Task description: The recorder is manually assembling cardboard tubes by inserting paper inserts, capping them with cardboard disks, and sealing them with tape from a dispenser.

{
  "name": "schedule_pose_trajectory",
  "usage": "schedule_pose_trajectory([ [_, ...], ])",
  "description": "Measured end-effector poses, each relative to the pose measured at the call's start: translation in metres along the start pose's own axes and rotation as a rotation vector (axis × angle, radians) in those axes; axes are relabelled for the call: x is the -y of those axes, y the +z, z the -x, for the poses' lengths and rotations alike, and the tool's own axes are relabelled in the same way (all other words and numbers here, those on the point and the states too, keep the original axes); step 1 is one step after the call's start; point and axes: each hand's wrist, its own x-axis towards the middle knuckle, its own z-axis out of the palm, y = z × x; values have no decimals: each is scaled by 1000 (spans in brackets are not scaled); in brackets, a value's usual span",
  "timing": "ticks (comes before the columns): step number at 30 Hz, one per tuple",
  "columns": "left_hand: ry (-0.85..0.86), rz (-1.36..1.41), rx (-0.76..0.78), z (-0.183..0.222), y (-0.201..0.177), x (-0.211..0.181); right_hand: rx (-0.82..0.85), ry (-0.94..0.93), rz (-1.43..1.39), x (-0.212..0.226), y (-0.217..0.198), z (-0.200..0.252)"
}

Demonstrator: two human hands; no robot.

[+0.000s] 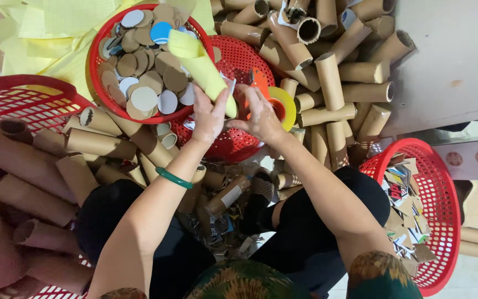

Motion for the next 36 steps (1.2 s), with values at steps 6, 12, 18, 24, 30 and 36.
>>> schedule_pose_trajectory([
  [6,-55,173,58,-2,-3,21,113,-89,-80,-40,10,-2],
  [12,-13,99,142,5,-8,23,144,109,-52,-40,20,-8],
  [18,123,-279,170,9,-13,32,185,161,4,-34,20,-18],
  [24,475,-670,215,23,-18,54,271,2,-51,6,-55,-32],
  [30,376,-726,212,23,-17,5,215,-15,-105,-1,-42,-21],
  [36,21,-601,220,37,-18,13,108,-235,43,-19,-8,-13],
])
